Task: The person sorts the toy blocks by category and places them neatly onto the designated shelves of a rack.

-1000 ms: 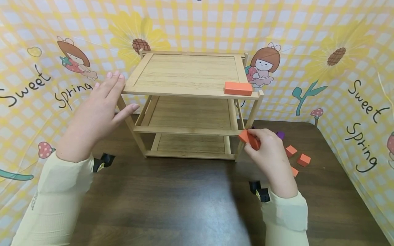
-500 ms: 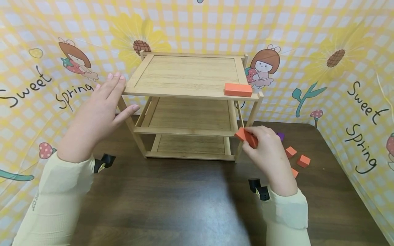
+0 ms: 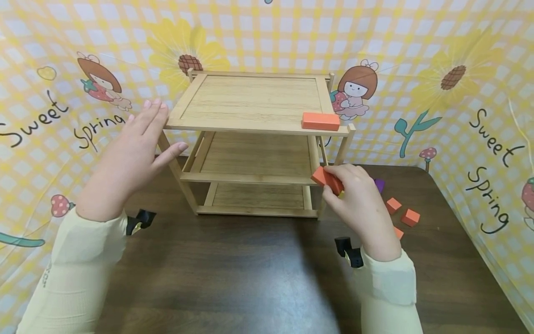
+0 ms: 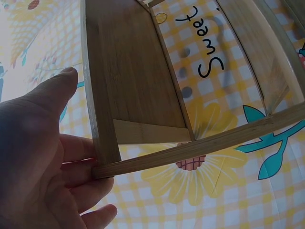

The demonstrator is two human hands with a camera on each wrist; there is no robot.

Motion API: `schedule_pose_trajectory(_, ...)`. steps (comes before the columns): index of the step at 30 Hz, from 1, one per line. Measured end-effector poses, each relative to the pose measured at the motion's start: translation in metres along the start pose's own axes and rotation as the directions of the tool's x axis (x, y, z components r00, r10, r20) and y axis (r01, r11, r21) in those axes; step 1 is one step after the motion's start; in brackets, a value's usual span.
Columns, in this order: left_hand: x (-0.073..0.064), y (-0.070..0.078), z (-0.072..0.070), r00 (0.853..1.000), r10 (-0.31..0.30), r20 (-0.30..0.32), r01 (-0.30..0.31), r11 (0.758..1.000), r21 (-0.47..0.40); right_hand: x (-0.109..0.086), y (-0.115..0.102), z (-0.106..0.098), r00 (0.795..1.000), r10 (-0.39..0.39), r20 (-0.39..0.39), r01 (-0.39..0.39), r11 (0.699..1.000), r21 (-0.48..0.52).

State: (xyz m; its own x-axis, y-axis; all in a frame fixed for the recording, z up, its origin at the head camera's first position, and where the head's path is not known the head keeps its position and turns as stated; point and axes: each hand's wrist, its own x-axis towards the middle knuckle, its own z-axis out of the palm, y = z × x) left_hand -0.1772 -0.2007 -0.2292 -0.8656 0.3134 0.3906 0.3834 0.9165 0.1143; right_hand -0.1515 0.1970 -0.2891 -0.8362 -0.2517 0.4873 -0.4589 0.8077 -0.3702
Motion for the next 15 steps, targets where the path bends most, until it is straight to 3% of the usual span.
schedule_pose_trajectory(15, -0.0003, 0.0015, -0.0010, 1.000, 0.000, -0.007, 0.000, 1.000, -0.004, 0.0080, -0.0086, -0.0042, 0.990, -0.117, -0.076, 0.117, 0.993, -0.005)
